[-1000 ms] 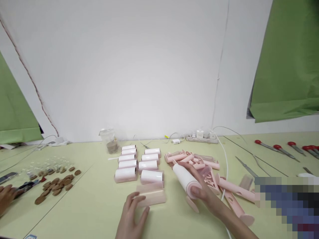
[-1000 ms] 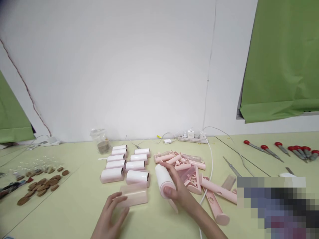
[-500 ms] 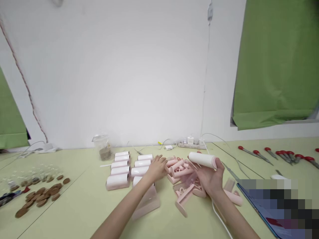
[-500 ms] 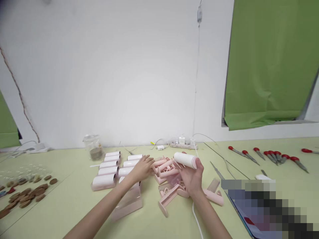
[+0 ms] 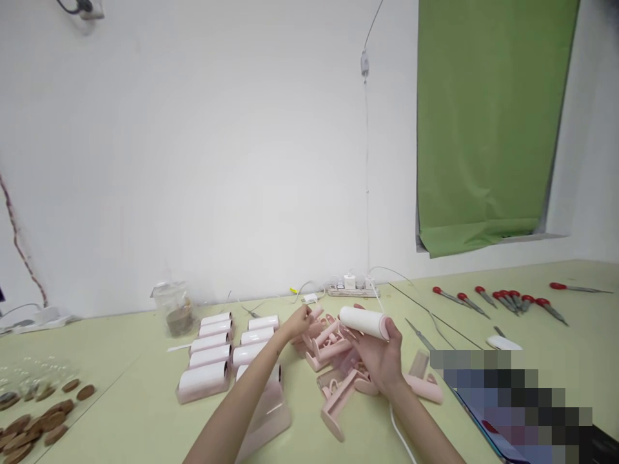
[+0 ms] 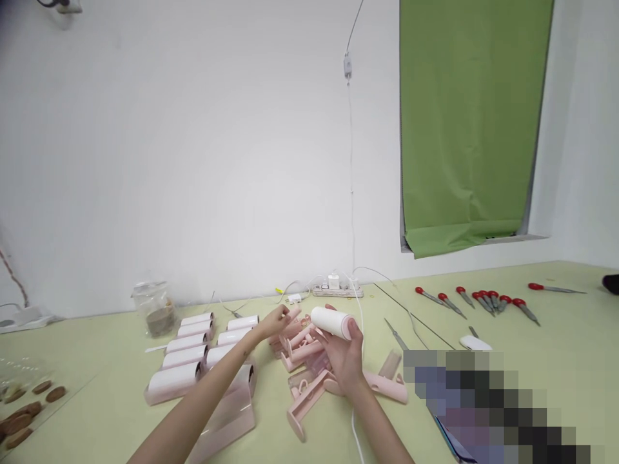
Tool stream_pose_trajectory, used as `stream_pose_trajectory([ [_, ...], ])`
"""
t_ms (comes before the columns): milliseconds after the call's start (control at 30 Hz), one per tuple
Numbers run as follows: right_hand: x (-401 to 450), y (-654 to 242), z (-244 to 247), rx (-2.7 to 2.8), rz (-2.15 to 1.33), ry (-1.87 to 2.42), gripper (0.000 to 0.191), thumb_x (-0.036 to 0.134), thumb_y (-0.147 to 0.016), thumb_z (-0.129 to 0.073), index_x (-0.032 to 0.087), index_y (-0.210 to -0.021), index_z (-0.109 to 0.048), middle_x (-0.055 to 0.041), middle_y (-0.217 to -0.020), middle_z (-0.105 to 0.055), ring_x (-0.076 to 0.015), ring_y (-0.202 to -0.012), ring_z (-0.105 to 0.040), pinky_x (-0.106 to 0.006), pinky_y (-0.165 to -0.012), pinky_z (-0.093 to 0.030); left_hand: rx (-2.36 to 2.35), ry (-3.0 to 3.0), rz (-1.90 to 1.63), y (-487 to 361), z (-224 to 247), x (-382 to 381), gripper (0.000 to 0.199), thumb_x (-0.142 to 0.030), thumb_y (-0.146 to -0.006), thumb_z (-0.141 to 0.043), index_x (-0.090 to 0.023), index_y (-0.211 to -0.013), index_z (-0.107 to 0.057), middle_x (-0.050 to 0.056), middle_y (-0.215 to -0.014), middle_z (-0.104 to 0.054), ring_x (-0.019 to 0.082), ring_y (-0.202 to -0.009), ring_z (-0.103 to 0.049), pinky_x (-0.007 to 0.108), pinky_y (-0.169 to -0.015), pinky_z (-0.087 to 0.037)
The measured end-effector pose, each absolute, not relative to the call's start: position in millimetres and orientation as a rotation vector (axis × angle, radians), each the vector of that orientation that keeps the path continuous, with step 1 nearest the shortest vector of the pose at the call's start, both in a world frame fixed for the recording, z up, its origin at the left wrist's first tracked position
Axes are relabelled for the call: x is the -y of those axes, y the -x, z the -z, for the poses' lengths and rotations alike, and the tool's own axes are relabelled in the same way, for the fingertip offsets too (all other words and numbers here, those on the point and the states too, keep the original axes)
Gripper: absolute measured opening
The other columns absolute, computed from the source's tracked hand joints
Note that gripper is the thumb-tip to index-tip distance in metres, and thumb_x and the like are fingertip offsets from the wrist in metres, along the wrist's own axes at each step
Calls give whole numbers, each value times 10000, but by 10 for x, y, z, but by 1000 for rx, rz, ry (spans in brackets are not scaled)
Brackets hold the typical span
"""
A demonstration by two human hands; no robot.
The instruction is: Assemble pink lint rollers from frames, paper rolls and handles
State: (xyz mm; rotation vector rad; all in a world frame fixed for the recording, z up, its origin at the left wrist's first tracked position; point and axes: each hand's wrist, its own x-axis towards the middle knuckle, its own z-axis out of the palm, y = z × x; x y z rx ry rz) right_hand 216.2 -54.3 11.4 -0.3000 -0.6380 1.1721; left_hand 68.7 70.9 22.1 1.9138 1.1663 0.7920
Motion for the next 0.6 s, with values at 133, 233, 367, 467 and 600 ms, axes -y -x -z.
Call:
stream_pose_trajectory([
  [133,580,-2138,-101,906,-1052,426,511,547,-679,-500,230,-1080,-503,-65,-1021,-584,-260,-998,-500,-406,-885,-363,-997,-1628,-1206,-560,-457,-458,301,-345,-873,-353,-144,-1054,-486,59,-993,-546,142,-835,-550,313,-735,-464],
  [233,573,-2067,-168,1156,-949,591,617,548,-619,-577,236,-1134,-444,-80,-1118,-510,-279,-989,-488,-389,-816,-405,-867,-1470,-1335,-428,-598,-175,462,-437,-879,-152,-149,-1072,-457,26,-820,-540,88,-643,-533,225,-604,-455],
  [367,556,-1861,-323,1402,-874,565,663,601,-612,-567,241,-1147,-413,-86,-1172,-448,-280,-1032,-450,-348,-792,-417,-540,-1023,-1288,-312,-562,278,483,-549,-781,-395,-241,-1152,-396,-50,-645,-498,48,-404,-426,172,-423,-371],
  [467,596,-1706,-347,1484,-906,495,711,653,-586,-553,248,-1151,-402,-88,-1165,-447,-278,-1000,-473,-353,-793,-422,-414,-785,-1140,-318,-447,568,508,-518,-761,-477,-221,-1170,-418,-5,-705,-585,103,-516,-549,224,-532,-448],
  [600,687,-1613,-226,1563,-968,489,721,629,-554,-602,254,-1145,-428,-88,-1178,-463,-299,-1085,-427,-381,-870,-385,-299,-769,-1058,-362,-340,782,524,-519,-793,-420,-156,-1167,-479,85,-1008,-615,214,-896,-587,306,-808,-447],
])
